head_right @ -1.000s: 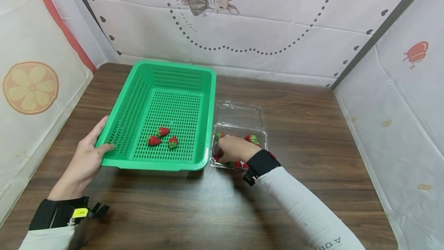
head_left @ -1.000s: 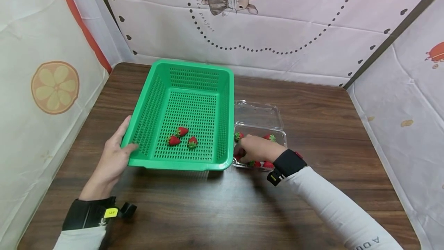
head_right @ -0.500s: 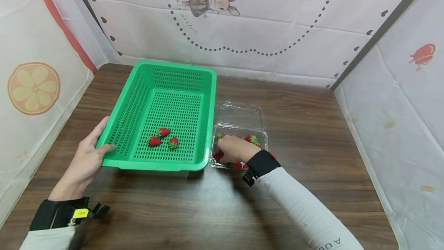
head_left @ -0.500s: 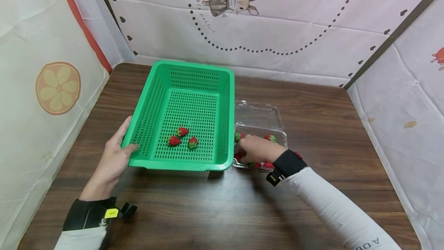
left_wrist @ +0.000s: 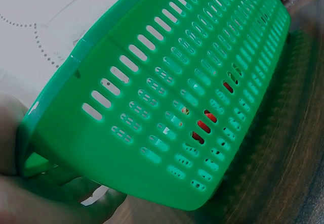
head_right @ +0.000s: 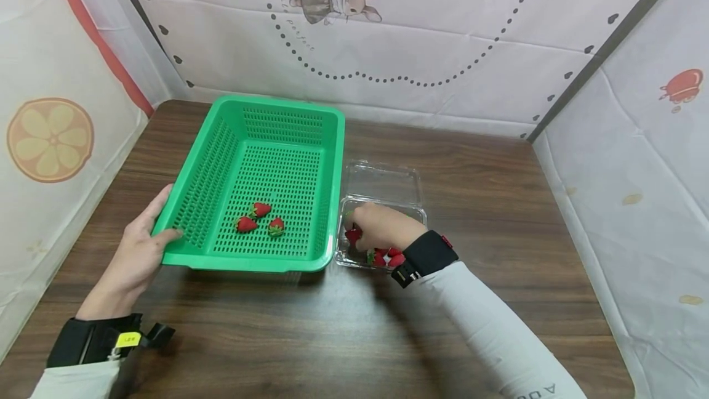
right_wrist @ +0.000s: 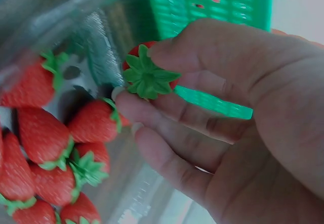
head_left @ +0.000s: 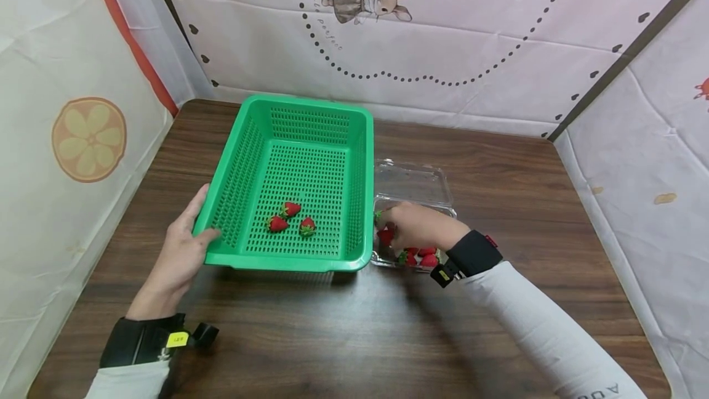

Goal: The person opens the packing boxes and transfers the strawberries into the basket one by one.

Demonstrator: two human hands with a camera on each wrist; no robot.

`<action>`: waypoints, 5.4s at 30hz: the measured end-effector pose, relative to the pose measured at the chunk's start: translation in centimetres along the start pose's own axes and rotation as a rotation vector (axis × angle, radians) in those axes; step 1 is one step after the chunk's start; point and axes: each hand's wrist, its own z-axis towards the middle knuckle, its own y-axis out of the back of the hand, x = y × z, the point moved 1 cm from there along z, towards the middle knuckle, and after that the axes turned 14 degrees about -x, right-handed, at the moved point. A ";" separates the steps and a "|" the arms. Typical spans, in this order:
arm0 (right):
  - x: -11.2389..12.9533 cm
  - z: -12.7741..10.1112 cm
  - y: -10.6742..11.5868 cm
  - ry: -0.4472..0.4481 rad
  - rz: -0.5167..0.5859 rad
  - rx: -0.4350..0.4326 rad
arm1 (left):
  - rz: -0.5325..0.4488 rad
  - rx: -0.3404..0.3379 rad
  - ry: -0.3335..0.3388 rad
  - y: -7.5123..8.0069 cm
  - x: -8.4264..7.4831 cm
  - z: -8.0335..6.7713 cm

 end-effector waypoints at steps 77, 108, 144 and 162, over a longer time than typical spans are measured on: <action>9.4 11.0 0.7 0.200 -0.097 0.044 | -0.020 -0.009 -0.019 0.2 0.0 -0.1; 9.8 12.3 -1.5 0.061 -0.274 0.149 | -0.047 0.003 -0.010 0.5 0.1 -0.1; 5.8 3.6 6.0 0.122 0.096 -0.207 | -0.027 -0.005 0.012 0.1 -0.2 -0.1; -1.6 -2.5 5.4 0.017 0.033 -0.276 | -0.003 -0.008 0.006 0.2 -0.2 -0.2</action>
